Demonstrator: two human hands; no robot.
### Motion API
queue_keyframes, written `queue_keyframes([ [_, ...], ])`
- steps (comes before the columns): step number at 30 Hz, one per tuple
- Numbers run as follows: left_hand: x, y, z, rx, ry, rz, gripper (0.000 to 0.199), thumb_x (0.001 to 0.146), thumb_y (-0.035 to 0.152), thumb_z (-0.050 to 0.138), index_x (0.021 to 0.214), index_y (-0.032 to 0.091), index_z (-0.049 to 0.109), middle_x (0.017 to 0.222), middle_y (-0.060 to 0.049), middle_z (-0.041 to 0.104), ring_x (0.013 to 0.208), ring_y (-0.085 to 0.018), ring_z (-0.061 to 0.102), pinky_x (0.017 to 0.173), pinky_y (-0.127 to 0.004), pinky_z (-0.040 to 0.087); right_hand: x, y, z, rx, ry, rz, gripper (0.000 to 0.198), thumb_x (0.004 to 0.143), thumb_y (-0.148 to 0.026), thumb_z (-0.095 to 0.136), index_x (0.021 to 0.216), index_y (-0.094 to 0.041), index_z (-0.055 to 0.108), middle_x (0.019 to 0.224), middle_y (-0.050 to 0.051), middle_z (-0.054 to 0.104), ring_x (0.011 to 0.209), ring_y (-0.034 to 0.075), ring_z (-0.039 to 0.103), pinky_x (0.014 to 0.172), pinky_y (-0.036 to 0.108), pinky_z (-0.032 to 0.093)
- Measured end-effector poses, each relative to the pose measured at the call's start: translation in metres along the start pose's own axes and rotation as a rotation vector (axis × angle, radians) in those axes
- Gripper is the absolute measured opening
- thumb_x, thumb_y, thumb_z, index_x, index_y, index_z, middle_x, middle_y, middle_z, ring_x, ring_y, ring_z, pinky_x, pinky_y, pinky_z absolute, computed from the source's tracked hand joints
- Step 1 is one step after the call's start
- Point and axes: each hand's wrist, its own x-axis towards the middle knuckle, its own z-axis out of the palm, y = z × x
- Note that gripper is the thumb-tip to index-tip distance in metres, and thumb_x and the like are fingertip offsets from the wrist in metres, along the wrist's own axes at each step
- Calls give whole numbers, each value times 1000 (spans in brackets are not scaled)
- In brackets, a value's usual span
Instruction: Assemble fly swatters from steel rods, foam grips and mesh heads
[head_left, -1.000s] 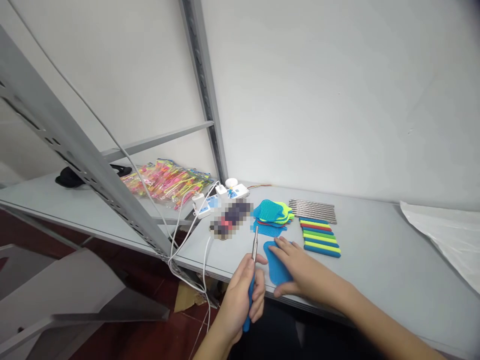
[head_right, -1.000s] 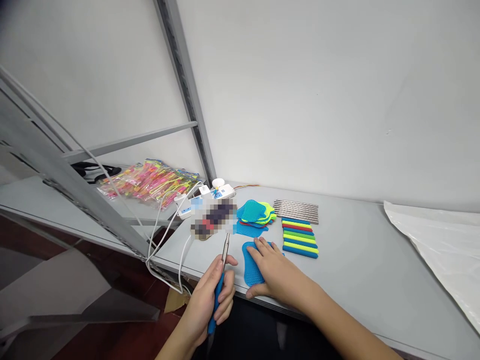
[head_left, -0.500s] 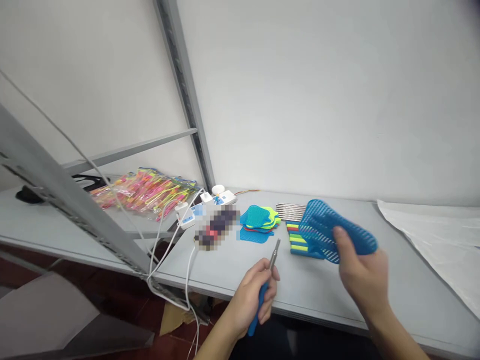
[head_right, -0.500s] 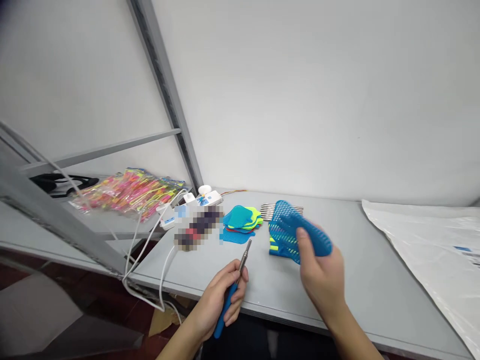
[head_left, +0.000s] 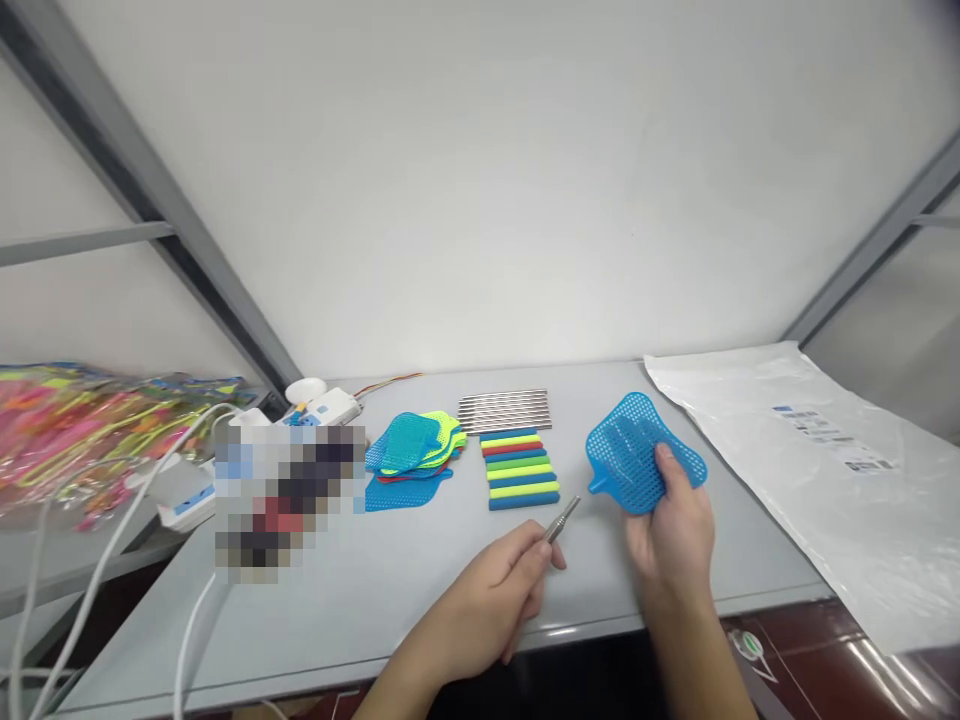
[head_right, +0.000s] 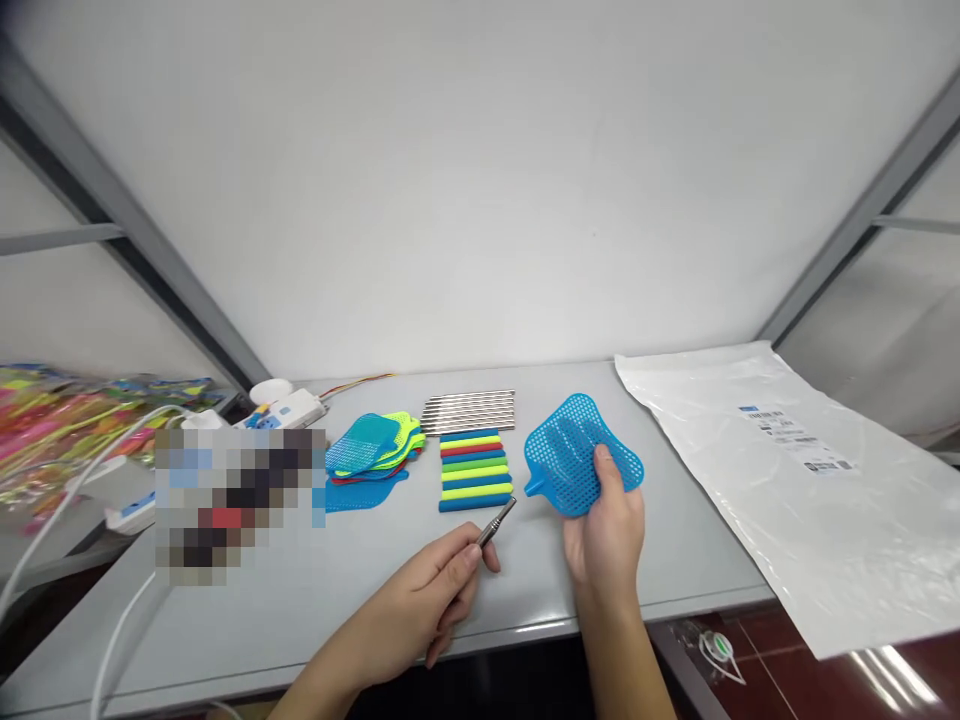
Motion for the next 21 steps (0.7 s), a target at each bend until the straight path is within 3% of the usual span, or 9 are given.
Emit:
queue_keyframes([
  [8, 12, 3, -2, -15, -33, -27, 41, 95, 55, 33, 103, 20, 51, 58, 9, 37, 35, -5, 31, 33, -15, 34, -14, 2, 2, -27, -83, -16, 26, 79, -34, 68, 98, -16, 67, 94, 7, 73, 86, 22, 69, 79, 40, 56],
  [14, 8, 6, 0, 23, -43, -28, 41, 95, 55, 33, 100, 19, 52, 57, 8, 37, 37, -6, 33, 32, -14, 33, -7, 0, -3, -12, 8, -83, 25, 80, -33, 67, 100, -17, 66, 96, 6, 73, 89, 21, 69, 78, 38, 57],
  [21, 8, 8, 0, 26, -43, -30, 42, 94, 55, 35, 100, 18, 53, 57, 8, 36, 39, -7, 32, 33, -14, 35, -4, 1, -5, -28, -34, -29, 30, 78, -33, 68, 101, -15, 66, 99, 9, 72, 86, 22, 70, 77, 41, 58],
])
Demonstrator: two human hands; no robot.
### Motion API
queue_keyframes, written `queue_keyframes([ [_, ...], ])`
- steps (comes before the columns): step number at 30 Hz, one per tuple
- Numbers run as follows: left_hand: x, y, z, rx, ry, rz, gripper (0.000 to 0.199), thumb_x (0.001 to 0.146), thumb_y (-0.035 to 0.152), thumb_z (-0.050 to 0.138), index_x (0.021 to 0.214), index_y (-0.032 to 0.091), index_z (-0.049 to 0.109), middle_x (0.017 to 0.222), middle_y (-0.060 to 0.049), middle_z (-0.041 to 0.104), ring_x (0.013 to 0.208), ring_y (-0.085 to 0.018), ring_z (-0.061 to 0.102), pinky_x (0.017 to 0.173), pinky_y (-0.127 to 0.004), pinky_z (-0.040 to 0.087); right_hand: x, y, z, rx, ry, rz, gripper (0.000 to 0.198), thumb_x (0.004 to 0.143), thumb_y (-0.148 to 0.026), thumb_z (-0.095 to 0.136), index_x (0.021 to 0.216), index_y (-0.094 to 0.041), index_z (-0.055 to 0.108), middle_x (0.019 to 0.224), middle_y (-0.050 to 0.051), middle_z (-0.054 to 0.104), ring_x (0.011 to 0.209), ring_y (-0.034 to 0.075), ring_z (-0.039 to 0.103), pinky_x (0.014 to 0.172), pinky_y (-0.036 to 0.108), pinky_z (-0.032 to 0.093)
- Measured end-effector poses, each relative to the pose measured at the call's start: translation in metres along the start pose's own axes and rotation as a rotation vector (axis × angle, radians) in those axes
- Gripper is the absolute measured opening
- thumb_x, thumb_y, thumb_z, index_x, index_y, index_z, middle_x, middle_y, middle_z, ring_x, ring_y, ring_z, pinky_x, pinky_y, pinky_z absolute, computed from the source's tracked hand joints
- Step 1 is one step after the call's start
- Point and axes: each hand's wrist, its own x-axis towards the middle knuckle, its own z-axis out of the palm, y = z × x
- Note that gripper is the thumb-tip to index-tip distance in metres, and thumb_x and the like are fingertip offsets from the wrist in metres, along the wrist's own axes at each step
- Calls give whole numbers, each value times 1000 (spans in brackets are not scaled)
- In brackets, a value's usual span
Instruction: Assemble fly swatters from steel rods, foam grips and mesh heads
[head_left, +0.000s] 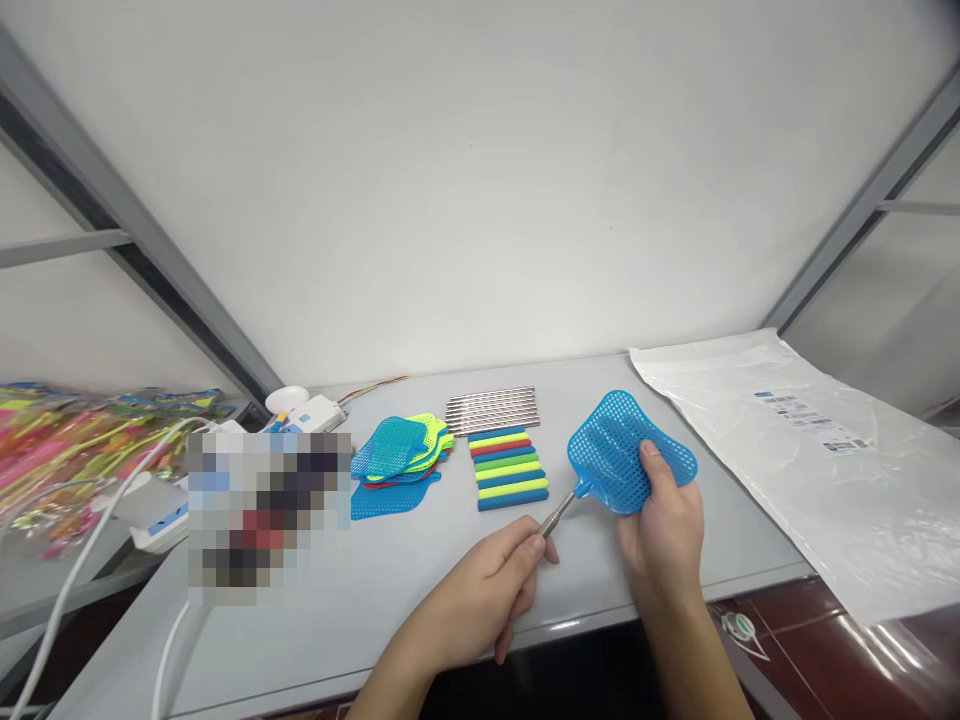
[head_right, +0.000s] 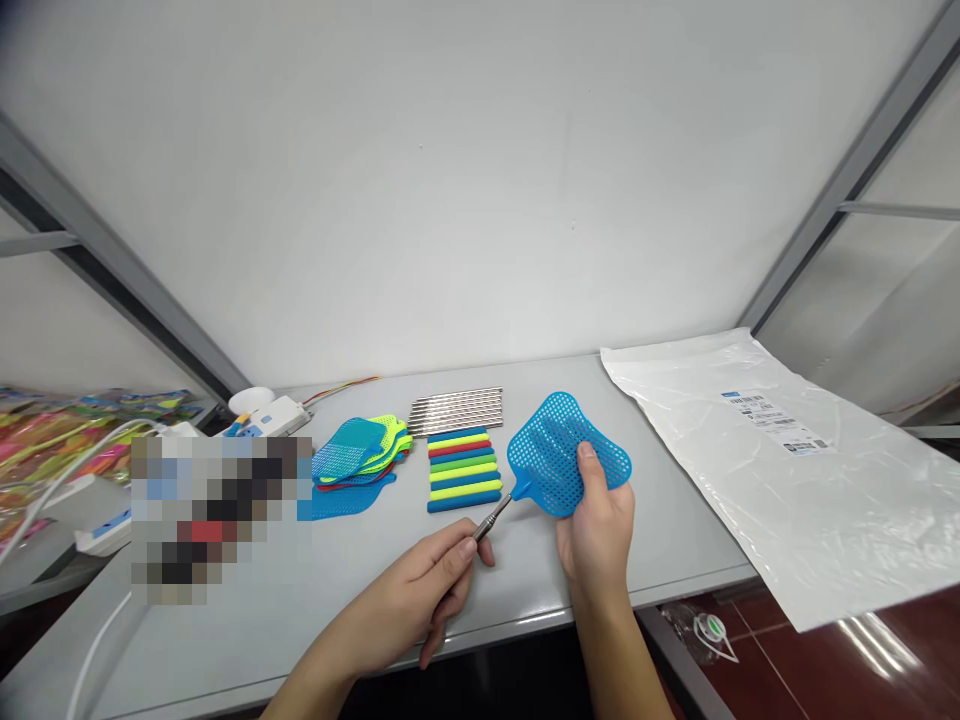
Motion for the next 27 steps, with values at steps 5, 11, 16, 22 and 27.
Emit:
queue_keyframes([
  [5, 0, 0, 0, 25, -7, -7, 39, 95, 53, 33, 99, 20, 53, 58, 7, 37, 39, -7, 32, 32, -15, 34, 0, 0, 0, 10, 2, 19, 28, 77, -32, 70, 100, -16, 66, 99, 7, 73, 85, 22, 70, 78, 40, 58],
  [11, -1, -1, 0, 44, -15, -12, 37, 96, 53, 33, 98, 22, 52, 55, 9, 34, 38, -7, 32, 33, -15, 33, -1, -1, 2, 20, 7, 20, 26, 77, -31, 71, 98, -16, 67, 96, 6, 73, 82, 20, 70, 79, 40, 58],
  [16, -2, -3, 2, 72, 4, -1, 38, 96, 53, 32, 96, 21, 52, 55, 9, 35, 36, -7, 34, 33, -16, 31, -2, 1, 1, 35, -59, 68, 27, 76, -32, 72, 98, -16, 68, 95, 6, 73, 82, 21, 70, 82, 41, 56],
  [22, -12, 9, 3, 33, -33, -4, 36, 97, 50, 31, 90, 20, 49, 51, 10, 30, 37, -7, 27, 38, -18, 33, -12, -1, 1, 2, -173, 97, 26, 79, -35, 70, 97, -17, 68, 95, 7, 73, 93, 24, 68, 85, 41, 54],
  [27, -34, 31, 14, 364, 125, -12, 35, 97, 49, 29, 86, 21, 48, 61, 5, 43, 51, -11, 42, 50, -21, 34, -24, -14, 7, 0, -223, 79, 23, 81, -35, 69, 96, -18, 69, 98, 7, 73, 94, 23, 68, 88, 41, 52],
])
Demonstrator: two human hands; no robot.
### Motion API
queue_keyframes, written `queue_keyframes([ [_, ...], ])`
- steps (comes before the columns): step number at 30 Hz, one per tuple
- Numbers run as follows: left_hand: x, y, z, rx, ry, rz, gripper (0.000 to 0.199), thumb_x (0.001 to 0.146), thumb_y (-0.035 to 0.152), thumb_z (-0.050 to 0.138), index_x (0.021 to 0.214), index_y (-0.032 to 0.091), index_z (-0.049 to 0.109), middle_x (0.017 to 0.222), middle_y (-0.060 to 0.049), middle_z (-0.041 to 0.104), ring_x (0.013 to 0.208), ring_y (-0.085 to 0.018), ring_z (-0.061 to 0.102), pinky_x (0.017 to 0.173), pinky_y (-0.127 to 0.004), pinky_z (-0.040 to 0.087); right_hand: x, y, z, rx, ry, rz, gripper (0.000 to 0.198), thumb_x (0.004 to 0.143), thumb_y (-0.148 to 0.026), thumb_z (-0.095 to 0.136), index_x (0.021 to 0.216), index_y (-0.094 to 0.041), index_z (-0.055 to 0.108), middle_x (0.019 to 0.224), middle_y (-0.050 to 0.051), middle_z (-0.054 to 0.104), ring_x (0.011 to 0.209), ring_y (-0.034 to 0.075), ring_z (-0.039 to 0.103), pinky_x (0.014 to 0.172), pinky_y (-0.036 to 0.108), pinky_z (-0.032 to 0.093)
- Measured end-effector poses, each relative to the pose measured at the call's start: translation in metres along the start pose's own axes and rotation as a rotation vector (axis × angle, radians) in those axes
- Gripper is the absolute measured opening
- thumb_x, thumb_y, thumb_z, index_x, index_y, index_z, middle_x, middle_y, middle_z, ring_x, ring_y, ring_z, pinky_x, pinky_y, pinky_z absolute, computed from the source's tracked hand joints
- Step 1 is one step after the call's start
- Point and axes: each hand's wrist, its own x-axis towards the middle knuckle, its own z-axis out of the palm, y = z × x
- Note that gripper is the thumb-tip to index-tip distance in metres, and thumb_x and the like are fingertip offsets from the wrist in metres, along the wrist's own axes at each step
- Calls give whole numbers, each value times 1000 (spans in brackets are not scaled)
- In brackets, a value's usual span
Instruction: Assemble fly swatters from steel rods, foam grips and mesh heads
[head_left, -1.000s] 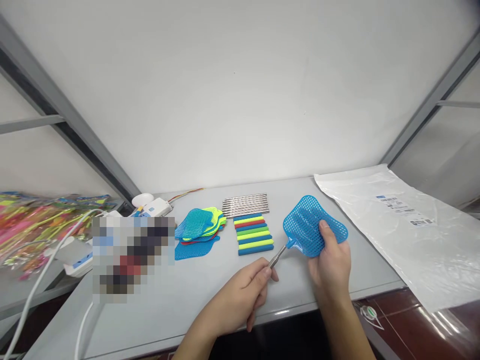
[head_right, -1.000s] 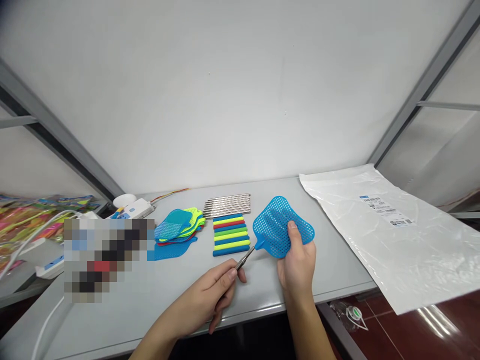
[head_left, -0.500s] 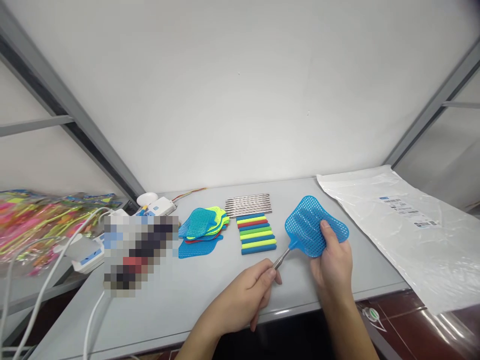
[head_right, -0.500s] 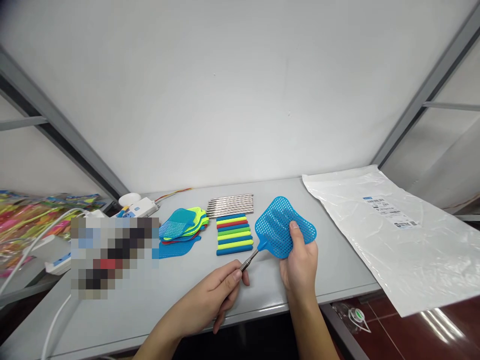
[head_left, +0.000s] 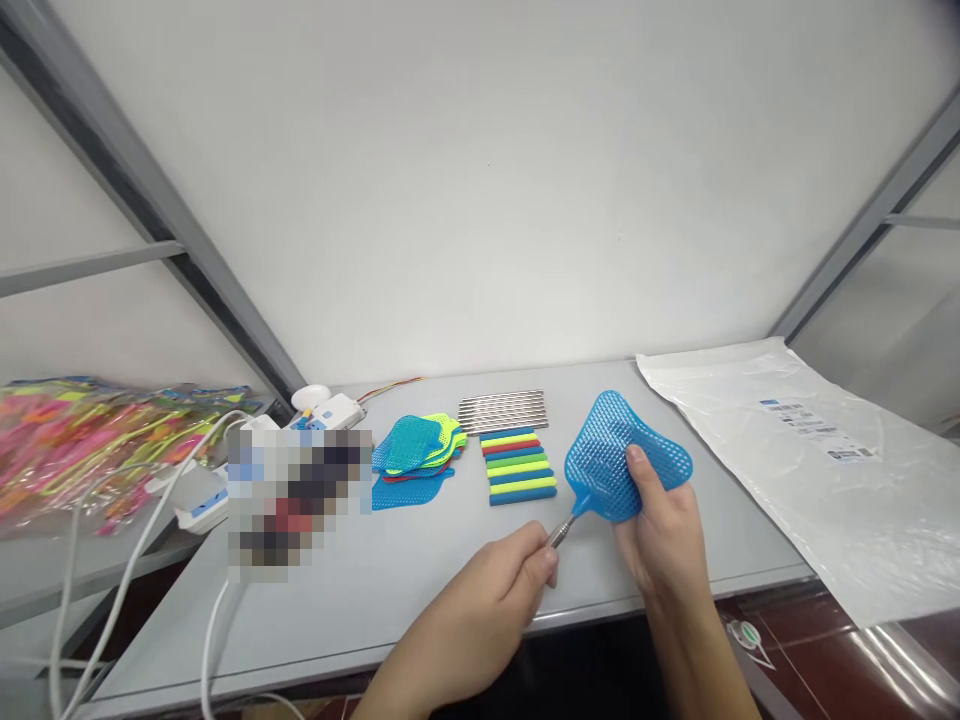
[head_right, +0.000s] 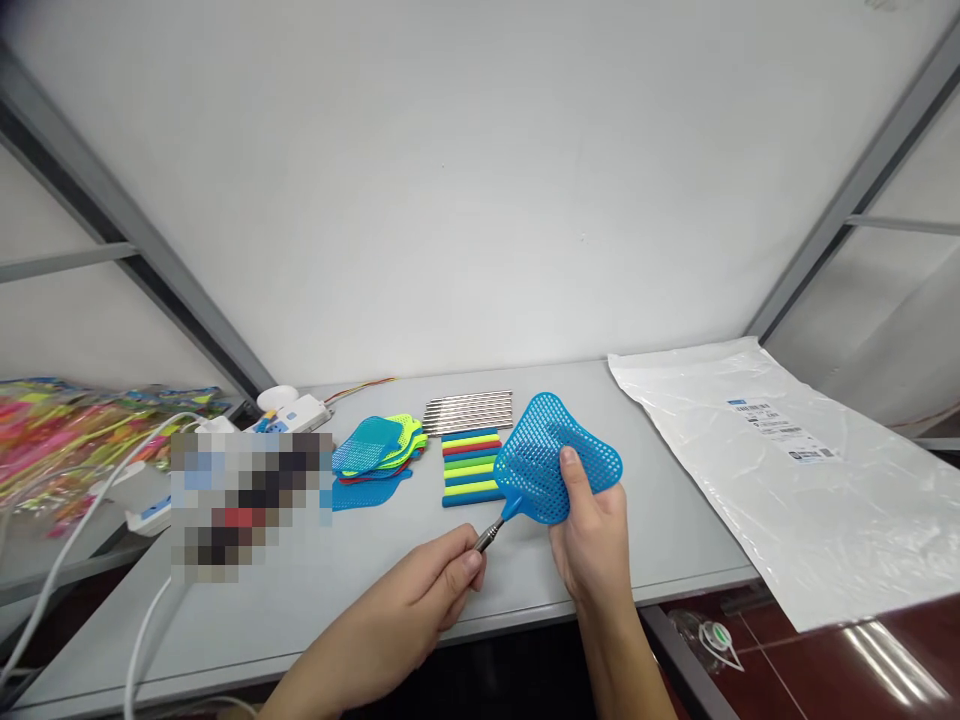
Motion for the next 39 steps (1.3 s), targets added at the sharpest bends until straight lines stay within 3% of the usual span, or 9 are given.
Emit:
queue_keyframes([
  [3, -10, 12, 7, 441, 209, -23, 29, 98, 41, 29, 91, 22, 51, 69, -1, 54, 68, -19, 54, 57, -27, 30, -7, -4, 6, -25, 15, -36, 21, 81, -34, 69, 96, -19, 70, 99, 7, 73, 96, 23, 67, 90, 41, 51],
  [5, -13, 18, 12, 645, 250, -80, 27, 98, 36, 27, 98, 23, 51, 68, -3, 58, 65, -23, 56, 55, -29, 23, -10, -5, 9, -39, 27, -48, 22, 81, -34, 69, 97, -18, 70, 102, 8, 72, 97, 23, 67, 90, 41, 51],
  [9, -12, 23, 12, 742, 275, -73, 25, 99, 31, 26, 100, 24, 50, 71, -4, 65, 61, -24, 59, 52, -31, 16, -11, -9, 15, -8, 9, -32, 27, 81, -34, 69, 103, -19, 69, 108, 8, 71, 99, 23, 66, 92, 42, 51],
  [13, -14, 23, 3, 517, 290, 77, 27, 100, 37, 27, 92, 24, 49, 74, -2, 64, 66, -21, 58, 54, -29, 22, -11, -15, 17, 39, -64, 56, 26, 81, -33, 70, 105, -23, 69, 110, 6, 71, 101, 24, 66, 94, 44, 50],
  [17, -13, 18, -1, 234, 256, 146, 28, 99, 41, 31, 93, 24, 53, 73, 0, 60, 69, -17, 56, 57, -26, 30, -20, -4, 16, 4, -251, 235, 30, 83, -38, 67, 107, -20, 69, 109, 11, 71, 104, 28, 65, 96, 50, 47],
  [24, 8, -4, 2, -494, -87, 79, 37, 95, 52, 32, 107, 21, 46, 56, 8, 49, 27, -6, 32, 32, -18, 33, -38, 23, 15, -227, -463, 399, 37, 88, -47, 56, 110, -20, 70, 120, 10, 67, 119, 26, 56, 110, 43, 33],
  [32, 16, -14, 18, -757, -120, 94, 34, 92, 54, 38, 81, 22, 38, 47, 12, 38, 26, -4, 22, 30, -19, 39, -36, 27, 12, -281, -351, 385, 37, 84, -46, 63, 104, -17, 71, 107, 12, 72, 101, 27, 66, 96, 42, 48],
  [39, 6, -13, 24, -492, -108, -7, 37, 93, 54, 35, 80, 21, 43, 50, 10, 35, 32, -5, 26, 30, -15, 31, 4, 2, 15, -157, -122, 142, 34, 82, -43, 64, 98, -14, 68, 100, 13, 73, 79, 24, 71, 70, 34, 56],
])
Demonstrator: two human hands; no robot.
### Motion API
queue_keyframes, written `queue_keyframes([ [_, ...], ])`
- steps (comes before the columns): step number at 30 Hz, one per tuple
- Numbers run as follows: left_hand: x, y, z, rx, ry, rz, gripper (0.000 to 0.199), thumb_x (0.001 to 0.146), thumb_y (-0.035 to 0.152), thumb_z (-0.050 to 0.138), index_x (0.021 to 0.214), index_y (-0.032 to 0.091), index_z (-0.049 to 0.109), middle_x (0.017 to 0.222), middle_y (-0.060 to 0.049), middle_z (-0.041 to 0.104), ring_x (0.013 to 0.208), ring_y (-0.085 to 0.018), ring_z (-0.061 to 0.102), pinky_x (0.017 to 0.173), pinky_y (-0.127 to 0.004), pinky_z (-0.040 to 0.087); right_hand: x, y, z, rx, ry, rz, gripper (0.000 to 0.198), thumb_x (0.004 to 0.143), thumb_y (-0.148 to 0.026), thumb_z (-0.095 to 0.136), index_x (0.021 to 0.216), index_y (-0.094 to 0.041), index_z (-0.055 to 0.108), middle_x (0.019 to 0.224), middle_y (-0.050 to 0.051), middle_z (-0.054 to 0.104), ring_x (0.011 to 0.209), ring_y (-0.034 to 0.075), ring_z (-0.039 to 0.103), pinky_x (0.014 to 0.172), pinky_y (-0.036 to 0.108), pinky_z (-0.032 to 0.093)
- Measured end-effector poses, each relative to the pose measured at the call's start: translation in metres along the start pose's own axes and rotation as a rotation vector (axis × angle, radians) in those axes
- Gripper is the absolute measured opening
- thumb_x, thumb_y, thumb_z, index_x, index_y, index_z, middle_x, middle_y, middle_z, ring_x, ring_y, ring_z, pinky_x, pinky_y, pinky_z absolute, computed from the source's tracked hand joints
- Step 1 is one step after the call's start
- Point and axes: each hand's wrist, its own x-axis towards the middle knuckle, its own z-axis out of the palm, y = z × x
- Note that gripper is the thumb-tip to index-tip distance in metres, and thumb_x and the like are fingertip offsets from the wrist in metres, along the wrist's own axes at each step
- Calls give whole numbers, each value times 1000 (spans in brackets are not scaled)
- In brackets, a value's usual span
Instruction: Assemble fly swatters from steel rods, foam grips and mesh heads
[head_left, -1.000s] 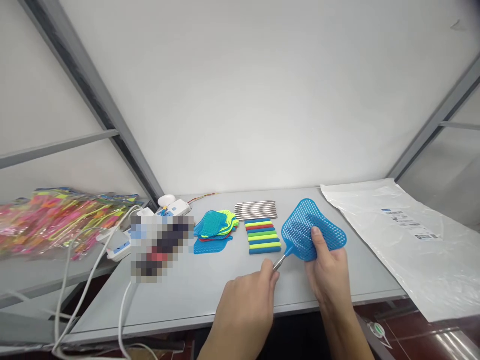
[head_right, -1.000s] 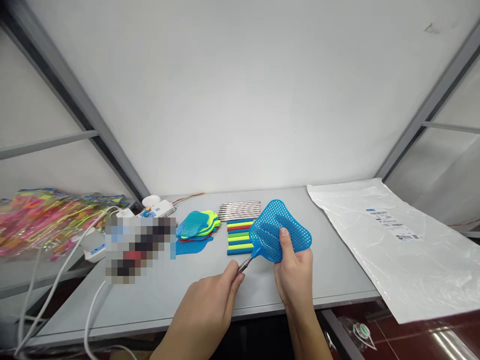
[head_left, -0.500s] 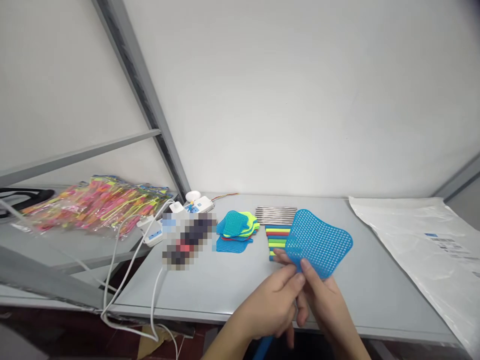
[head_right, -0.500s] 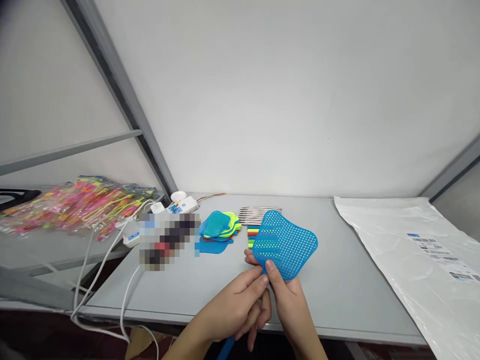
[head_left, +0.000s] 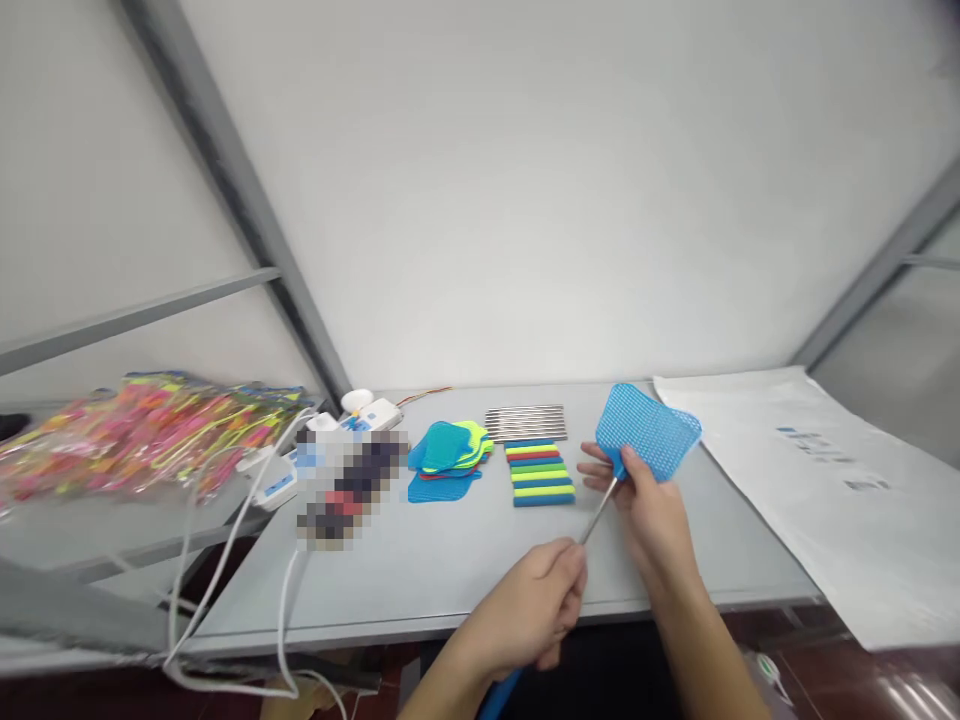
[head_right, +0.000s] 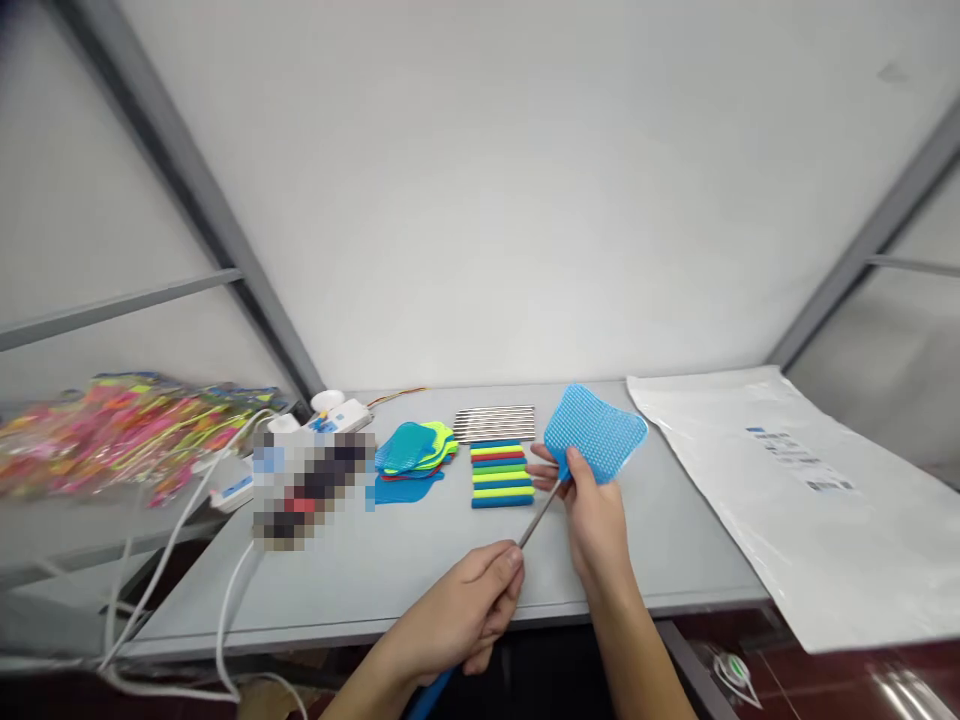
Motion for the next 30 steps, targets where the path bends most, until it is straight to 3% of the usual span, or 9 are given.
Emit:
queue_keyframes([
  [3, 0, 1, -2, 63, 18, 13, 40, 94, 56, 33, 81, 21, 44, 52, 10, 35, 35, -5, 26, 31, -15, 33, 7, -9, -4, 25, -15, -33, 37, 84, -47, 60, 102, -15, 66, 104, 13, 72, 79, 24, 71, 67, 34, 55],
  [6, 3, 2, -4, 86, 14, 33, 41, 94, 57, 32, 82, 21, 44, 52, 9, 35, 36, -6, 29, 32, -15, 34, -8, -7, -4, -2, -176, 61, 41, 87, -52, 54, 100, -15, 67, 109, 13, 70, 81, 23, 70, 68, 33, 54],
  [10, 6, 0, -5, 85, 3, 3, 42, 93, 59, 32, 81, 20, 43, 52, 10, 33, 36, -6, 29, 32, -17, 37, -29, -2, -6, -125, -362, 153, 39, 89, -50, 53, 87, -14, 68, 89, 11, 73, 79, 21, 69, 75, 34, 51],
  [14, 7, -2, -6, 119, -9, 0, 44, 93, 60, 30, 77, 20, 41, 56, 9, 35, 38, -6, 31, 33, -16, 37, -9, -14, -14, -87, -275, 91, 32, 86, -47, 60, 78, -16, 64, 72, 4, 70, 71, 18, 67, 73, 31, 50],
  [18, 8, 2, -9, 146, 20, 28, 45, 93, 61, 29, 76, 21, 41, 56, 8, 35, 38, -6, 32, 34, -16, 36, 20, -24, -17, -45, -263, 67, 30, 85, -46, 61, 78, -17, 63, 72, 4, 70, 73, 19, 68, 74, 31, 50],
  [23, 8, 4, -15, 158, 62, 33, 44, 94, 59, 30, 78, 20, 44, 53, 8, 36, 39, -7, 32, 36, -17, 33, 0, -10, -13, -174, -359, 119, 37, 90, -49, 52, 91, -16, 68, 85, 9, 73, 82, 21, 67, 78, 33, 49],
  [26, 8, 1, -18, 158, 63, -20, 45, 94, 59, 30, 84, 20, 49, 50, 9, 36, 37, -8, 31, 36, -18, 30, -18, 1, -13, -256, -419, 152, 37, 91, -49, 51, 84, -16, 68, 85, 9, 73, 82, 21, 67, 79, 33, 49],
  [30, 8, 0, -23, 184, 52, -62, 47, 93, 60, 30, 82, 19, 51, 49, 9, 33, 39, -8, 31, 38, -19, 27, 1, -5, -18, -188, -289, 102, 33, 87, -48, 58, 76, -17, 65, 75, 6, 72, 78, 21, 68, 79, 34, 49],
])
